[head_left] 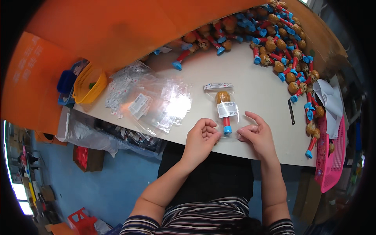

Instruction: Packaging small toy figures into individual plastic bags.

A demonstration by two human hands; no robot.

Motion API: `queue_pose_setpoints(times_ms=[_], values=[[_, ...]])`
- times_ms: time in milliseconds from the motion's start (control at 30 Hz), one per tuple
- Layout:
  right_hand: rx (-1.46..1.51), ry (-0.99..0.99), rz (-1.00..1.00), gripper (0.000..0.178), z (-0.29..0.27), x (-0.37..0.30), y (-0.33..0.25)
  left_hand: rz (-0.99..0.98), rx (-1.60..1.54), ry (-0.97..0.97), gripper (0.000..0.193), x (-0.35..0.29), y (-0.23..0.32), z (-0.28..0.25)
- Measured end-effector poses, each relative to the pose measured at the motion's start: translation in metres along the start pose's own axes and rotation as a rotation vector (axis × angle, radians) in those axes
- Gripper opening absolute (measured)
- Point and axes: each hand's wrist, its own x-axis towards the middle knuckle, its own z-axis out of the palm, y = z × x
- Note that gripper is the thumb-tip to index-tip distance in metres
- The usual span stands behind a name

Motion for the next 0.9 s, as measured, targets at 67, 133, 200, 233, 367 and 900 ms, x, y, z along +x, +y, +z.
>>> queue_pose_setpoints(times_ms=[67, 133, 200, 233, 367, 900], values=[[0.003, -0.012, 0.014, 0.066, 0.000, -0.002, 0.002, -0.019, -0.048, -0.003, 0.029, -0.005, -0.001, -0.006], [0.003, -0.044, 0.031, 0.063, 0.000, -0.006, 0.005, -0.054, -0.078, -0.065, 0.032, -0.012, -0.004, -0.016], [-0.008, -0.146, 0.017, 0.063, 0.002, -0.011, 0.010, -0.084, -0.085, -0.043, 0.041, -0.022, 0.002, -0.019], [-0.015, -0.191, 0.023, 0.063, 0.005, -0.016, 0.012, -0.118, -0.093, -0.067, 0.050, -0.027, 0.007, -0.019], [0.019, -0.328, 0.041, 0.070, 0.023, -0.031, 0.017, -0.108, 0.039, -0.021, 0.078, -0.037, 0.026, -0.010], [-0.158, -0.136, -0.010, 0.032, 0.031, -0.012, 0.021, -0.124, -0.196, 0.677, 0.046, -0.147, -0.116, -0.290]])
